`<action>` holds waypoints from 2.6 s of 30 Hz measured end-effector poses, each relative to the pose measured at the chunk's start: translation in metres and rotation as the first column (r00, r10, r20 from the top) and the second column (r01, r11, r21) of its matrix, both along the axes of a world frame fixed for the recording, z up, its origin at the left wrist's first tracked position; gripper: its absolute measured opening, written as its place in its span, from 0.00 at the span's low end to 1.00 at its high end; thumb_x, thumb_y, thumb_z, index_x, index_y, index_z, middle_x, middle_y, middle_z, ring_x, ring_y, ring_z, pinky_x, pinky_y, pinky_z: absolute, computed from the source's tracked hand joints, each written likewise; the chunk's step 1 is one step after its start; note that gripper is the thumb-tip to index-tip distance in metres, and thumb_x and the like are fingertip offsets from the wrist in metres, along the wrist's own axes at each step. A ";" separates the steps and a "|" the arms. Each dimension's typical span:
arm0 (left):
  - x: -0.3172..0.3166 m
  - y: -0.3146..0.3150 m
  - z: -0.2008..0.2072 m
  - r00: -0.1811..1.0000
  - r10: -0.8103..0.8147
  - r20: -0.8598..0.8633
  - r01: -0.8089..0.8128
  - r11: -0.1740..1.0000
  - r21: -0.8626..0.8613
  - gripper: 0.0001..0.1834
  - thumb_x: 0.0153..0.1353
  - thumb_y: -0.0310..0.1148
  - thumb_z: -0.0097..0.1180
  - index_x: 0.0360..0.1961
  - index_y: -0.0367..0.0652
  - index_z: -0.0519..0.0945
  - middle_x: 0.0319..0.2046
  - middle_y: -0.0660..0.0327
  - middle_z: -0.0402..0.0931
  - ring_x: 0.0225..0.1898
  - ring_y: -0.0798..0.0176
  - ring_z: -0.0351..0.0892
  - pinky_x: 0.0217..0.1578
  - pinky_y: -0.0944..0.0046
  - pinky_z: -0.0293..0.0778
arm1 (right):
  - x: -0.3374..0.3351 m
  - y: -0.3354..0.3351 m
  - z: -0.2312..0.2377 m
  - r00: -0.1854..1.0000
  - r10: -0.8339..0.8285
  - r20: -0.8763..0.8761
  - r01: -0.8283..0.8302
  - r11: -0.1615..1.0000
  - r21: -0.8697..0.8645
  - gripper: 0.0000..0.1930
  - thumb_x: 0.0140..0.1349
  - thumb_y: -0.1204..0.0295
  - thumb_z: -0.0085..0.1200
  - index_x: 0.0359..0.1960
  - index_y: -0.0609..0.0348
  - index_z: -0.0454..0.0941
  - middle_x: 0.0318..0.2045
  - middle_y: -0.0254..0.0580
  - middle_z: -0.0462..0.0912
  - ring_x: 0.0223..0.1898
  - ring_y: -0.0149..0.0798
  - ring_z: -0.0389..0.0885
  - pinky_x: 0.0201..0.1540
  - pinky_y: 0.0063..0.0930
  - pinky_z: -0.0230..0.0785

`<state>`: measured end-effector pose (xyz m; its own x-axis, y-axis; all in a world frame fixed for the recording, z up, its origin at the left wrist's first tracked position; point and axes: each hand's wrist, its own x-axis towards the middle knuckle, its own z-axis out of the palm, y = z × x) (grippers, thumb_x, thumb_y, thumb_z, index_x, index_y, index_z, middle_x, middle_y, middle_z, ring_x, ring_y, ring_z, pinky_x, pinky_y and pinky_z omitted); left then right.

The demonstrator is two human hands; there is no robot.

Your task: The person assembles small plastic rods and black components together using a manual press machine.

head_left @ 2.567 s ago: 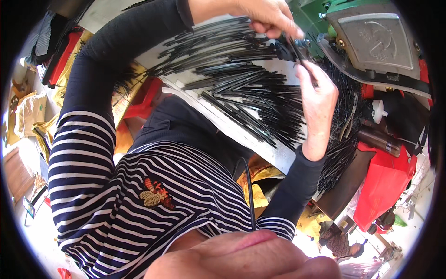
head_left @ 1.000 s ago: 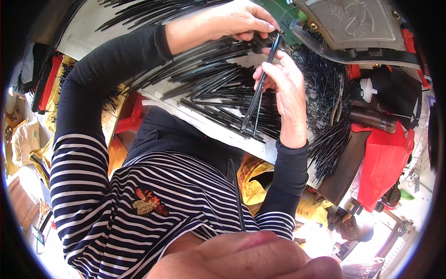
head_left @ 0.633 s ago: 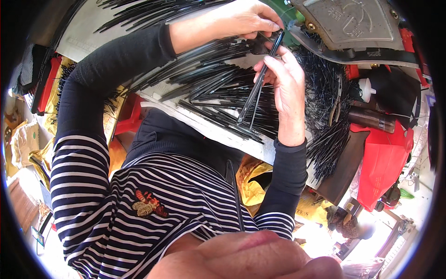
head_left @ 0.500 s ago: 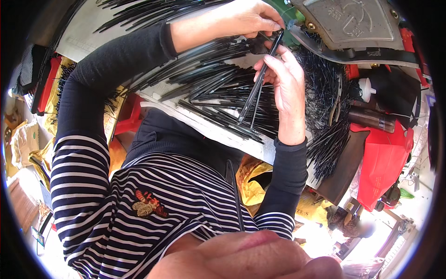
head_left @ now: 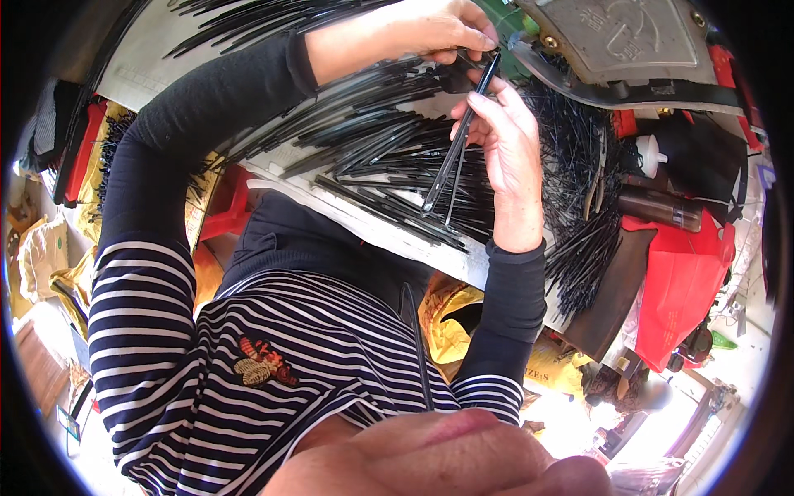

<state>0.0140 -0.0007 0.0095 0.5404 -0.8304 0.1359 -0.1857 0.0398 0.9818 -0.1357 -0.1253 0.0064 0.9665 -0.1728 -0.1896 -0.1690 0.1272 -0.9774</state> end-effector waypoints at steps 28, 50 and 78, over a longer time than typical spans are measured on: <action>-0.012 0.010 0.015 0.989 -0.128 -0.068 0.136 0.983 0.122 0.19 0.64 0.35 0.45 0.21 0.34 0.77 0.16 0.61 0.75 0.14 0.71 0.74 0.16 0.73 0.68 | 0.010 0.000 0.000 0.985 -0.134 0.105 0.122 0.986 0.114 0.10 0.58 0.75 0.54 0.38 0.67 0.71 0.27 0.43 0.79 0.18 0.24 0.71 0.18 0.13 0.61; 0.000 -0.008 -0.006 0.996 0.002 0.092 -0.031 0.948 0.318 0.14 0.62 0.40 0.52 0.35 0.39 0.80 0.15 0.66 0.72 0.11 0.78 0.64 0.10 0.76 0.57 | 0.017 -0.001 -0.012 0.964 -0.215 0.155 0.189 0.967 0.170 0.09 0.52 0.71 0.58 0.30 0.64 0.78 0.20 0.39 0.79 0.16 0.27 0.73 0.18 0.16 0.62; 0.005 0.010 -0.019 0.987 -0.080 -0.142 0.112 0.964 0.240 0.14 0.62 0.42 0.52 0.42 0.46 0.78 0.18 0.74 0.61 0.12 0.83 0.52 0.13 0.79 0.46 | -0.044 -0.023 -0.004 0.991 0.087 0.098 -0.101 0.984 0.150 0.16 0.63 0.67 0.47 0.47 0.68 0.71 0.21 0.37 0.74 0.11 0.18 0.59 0.13 0.13 0.55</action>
<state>0.0194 0.0091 -0.0090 0.4558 -0.8781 -0.1455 -0.0634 -0.1950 0.9787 -0.1800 -0.1486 0.0019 0.9915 -0.0556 -0.1178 -0.0991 0.2652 -0.9591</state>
